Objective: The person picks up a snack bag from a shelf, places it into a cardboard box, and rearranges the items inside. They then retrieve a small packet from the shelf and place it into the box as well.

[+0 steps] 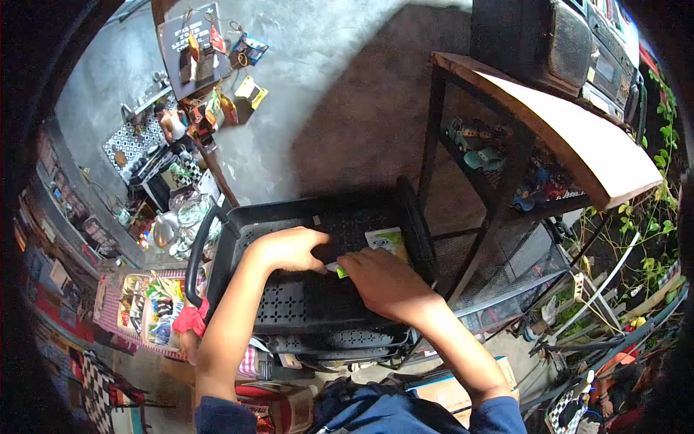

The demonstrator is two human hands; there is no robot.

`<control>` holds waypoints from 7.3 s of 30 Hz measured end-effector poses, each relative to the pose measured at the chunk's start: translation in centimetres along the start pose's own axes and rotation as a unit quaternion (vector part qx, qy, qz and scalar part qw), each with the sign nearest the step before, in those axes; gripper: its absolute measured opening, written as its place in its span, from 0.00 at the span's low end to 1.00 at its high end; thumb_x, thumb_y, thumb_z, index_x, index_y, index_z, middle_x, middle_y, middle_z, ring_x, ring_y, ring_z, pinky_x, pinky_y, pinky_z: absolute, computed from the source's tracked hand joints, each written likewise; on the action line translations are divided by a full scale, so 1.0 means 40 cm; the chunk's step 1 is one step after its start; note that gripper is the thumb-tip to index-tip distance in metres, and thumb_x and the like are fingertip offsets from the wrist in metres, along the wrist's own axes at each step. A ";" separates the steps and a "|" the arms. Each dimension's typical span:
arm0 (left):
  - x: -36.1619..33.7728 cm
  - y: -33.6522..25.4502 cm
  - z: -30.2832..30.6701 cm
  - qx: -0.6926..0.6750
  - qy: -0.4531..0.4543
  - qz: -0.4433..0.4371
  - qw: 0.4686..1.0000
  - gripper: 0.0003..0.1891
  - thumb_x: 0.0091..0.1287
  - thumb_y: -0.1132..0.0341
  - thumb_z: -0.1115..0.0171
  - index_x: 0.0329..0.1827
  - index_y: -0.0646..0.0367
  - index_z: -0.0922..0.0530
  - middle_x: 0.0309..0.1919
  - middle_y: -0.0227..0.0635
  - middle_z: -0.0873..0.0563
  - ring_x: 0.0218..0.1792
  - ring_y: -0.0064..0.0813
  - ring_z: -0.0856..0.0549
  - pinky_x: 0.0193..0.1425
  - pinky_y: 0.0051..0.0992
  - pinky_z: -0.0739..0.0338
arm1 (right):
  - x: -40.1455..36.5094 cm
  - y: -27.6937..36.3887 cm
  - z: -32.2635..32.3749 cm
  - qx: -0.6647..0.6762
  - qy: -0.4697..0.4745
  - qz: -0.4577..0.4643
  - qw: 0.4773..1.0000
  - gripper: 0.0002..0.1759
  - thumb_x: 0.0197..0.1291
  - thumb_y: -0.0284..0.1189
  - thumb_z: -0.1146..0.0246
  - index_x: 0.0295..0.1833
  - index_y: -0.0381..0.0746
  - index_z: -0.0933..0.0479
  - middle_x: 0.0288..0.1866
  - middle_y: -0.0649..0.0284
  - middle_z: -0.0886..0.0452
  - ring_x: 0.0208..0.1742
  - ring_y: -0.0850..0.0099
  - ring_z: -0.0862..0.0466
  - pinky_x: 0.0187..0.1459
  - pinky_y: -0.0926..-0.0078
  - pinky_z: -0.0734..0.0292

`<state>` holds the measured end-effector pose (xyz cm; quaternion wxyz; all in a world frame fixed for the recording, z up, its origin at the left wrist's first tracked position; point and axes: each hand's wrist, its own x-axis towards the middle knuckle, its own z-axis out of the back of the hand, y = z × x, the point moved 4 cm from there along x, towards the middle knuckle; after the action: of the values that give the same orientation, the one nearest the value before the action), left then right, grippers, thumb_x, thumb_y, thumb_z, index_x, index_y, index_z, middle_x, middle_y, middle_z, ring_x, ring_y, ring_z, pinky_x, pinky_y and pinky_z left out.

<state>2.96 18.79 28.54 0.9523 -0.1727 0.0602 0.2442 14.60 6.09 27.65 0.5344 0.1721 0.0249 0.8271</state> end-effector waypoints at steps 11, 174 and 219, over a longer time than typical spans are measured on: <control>-0.157 -0.151 -0.008 -0.180 -0.098 -0.113 0.972 0.24 0.59 0.58 0.34 0.53 0.63 0.26 0.45 0.44 0.18 0.46 0.36 0.19 0.52 0.32 0.26 | -0.102 0.031 0.078 0.134 -0.113 0.001 0.984 0.19 0.56 0.20 0.47 0.55 0.36 0.31 0.45 0.48 0.23 0.48 0.52 0.22 0.50 0.61 0.29; -1.540 0.569 -1.697 -0.482 -0.018 0.251 0.839 0.17 0.66 0.66 0.46 0.55 0.66 0.29 0.41 0.43 0.18 0.41 0.32 0.19 0.48 0.29 0.25 | -0.413 1.214 -1.550 0.255 0.203 -0.430 0.842 0.17 0.55 0.33 0.46 0.49 0.38 0.26 0.47 0.45 0.22 0.50 0.50 0.22 0.50 0.57 0.26; -1.796 0.298 -1.821 -0.501 0.128 0.360 0.777 0.11 0.63 0.60 0.41 0.30 0.59 0.23 0.20 0.29 0.23 0.18 0.23 0.25 0.17 0.26 0.34 | -0.889 1.345 -1.490 0.274 0.340 -0.385 0.813 0.23 0.53 0.39 0.44 0.52 0.39 0.23 0.49 0.48 0.20 0.52 0.55 0.21 0.55 0.63 0.28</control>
<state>-67.79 -29.42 -28.73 0.5575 -0.6205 0.1091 0.5407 -37.90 -40.15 -25.40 0.6973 -0.0040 0.4949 0.5185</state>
